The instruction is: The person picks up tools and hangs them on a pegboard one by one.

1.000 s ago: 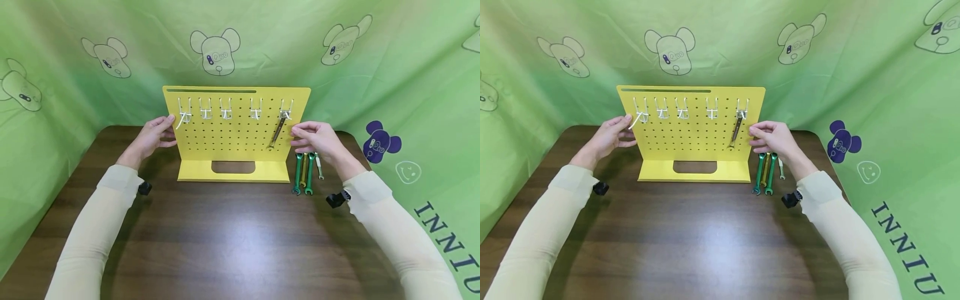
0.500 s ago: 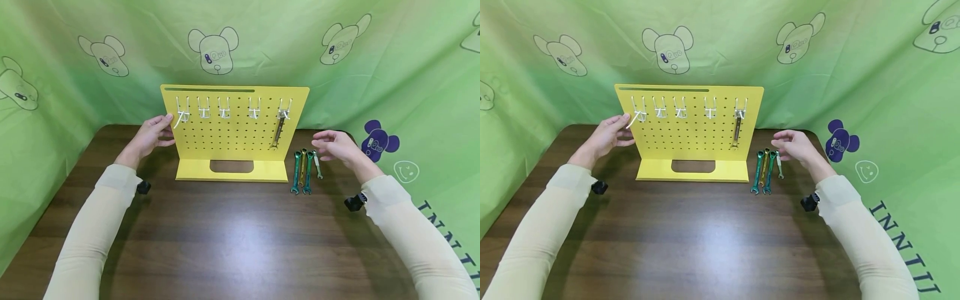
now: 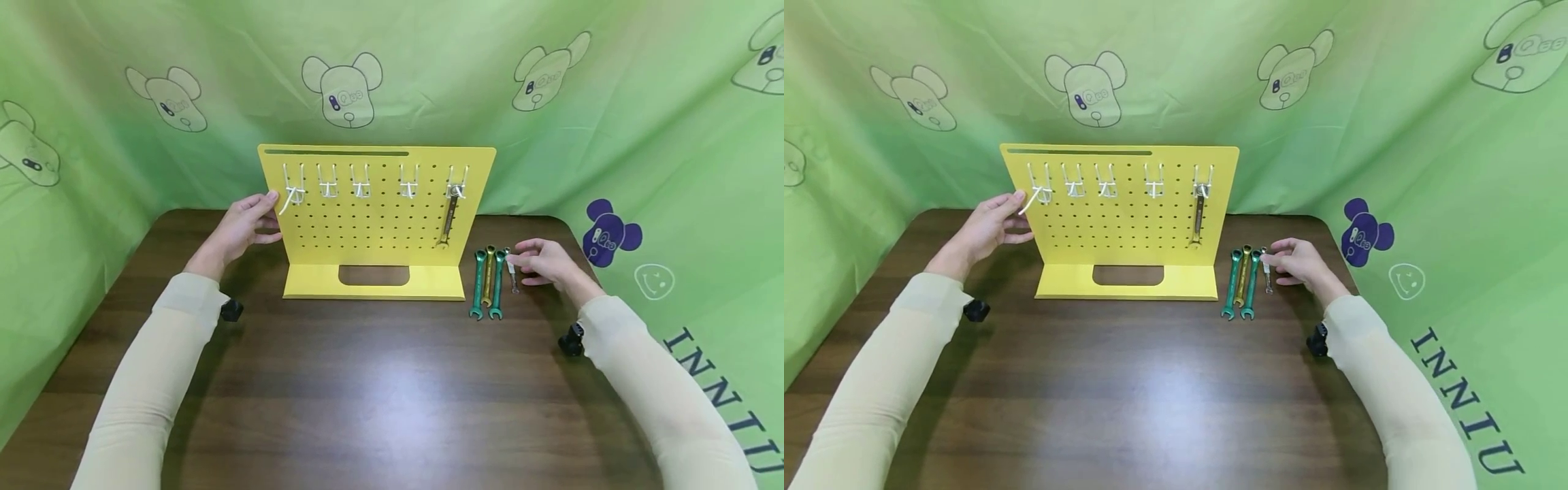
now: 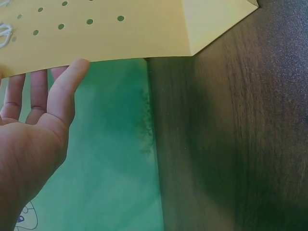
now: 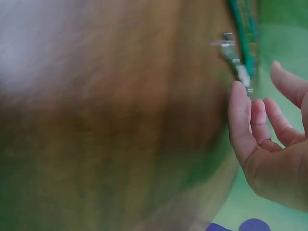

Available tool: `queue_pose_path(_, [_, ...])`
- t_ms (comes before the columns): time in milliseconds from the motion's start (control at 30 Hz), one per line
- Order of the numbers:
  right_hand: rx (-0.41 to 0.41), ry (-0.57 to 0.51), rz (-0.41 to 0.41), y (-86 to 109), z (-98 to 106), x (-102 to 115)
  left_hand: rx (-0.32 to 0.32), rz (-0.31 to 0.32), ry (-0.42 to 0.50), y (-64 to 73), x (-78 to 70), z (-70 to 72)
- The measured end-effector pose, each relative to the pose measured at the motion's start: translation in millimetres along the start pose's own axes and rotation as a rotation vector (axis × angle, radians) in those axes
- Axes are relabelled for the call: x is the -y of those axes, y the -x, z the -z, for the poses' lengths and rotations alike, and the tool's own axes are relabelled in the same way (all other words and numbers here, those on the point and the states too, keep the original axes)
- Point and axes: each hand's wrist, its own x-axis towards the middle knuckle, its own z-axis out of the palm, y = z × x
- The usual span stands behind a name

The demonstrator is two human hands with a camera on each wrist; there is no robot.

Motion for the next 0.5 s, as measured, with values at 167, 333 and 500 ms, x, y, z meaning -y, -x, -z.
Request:
queue_pose_path(167, [0.005,0.045,-0.012,-7.0,-3.1,-5.2,-0.005,-0.013,0.008,0.0,1.1,-2.5])
queue_pose_path(333, [0.002,0.091,-0.031,-7.7,-4.0,-4.3,0.006,-0.011,0.004,-0.7,0.0,-4.2])
queue_pose_path(500, [0.014,0.068,-0.032,-8.1,-5.8,-3.4,-0.002,-0.015,-0.008,2.2,-1.2,-1.2])
